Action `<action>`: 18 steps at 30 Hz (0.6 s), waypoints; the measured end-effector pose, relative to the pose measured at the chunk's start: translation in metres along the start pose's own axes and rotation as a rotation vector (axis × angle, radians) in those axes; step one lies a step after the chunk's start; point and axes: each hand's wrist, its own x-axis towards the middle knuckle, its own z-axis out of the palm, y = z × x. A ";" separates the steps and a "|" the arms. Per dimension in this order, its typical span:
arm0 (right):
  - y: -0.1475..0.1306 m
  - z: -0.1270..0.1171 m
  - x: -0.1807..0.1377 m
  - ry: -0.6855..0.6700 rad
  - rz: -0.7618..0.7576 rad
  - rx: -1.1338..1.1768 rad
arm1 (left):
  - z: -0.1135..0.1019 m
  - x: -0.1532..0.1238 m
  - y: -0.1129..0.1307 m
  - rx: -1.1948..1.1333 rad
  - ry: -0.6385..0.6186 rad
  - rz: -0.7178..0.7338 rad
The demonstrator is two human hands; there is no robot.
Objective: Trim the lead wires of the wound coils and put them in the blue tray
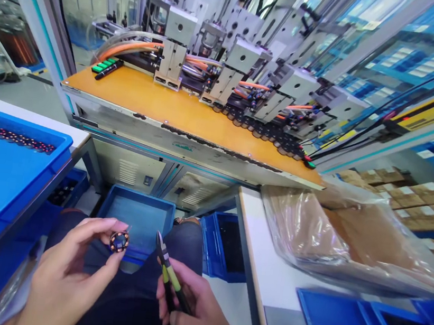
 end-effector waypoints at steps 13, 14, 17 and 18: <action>0.021 -0.008 0.007 -0.031 -0.014 0.010 | 0.000 0.003 0.003 -0.182 0.084 -0.212; 0.022 -0.011 0.008 -0.043 -0.026 -0.008 | -0.002 0.004 0.007 -0.249 0.113 -0.301; -0.002 -0.022 0.012 0.002 -0.181 -0.244 | -0.020 -0.005 0.010 -0.427 0.210 -0.524; -0.020 -0.025 0.015 0.054 -0.282 -0.395 | -0.031 -0.011 0.008 -0.448 0.247 -0.562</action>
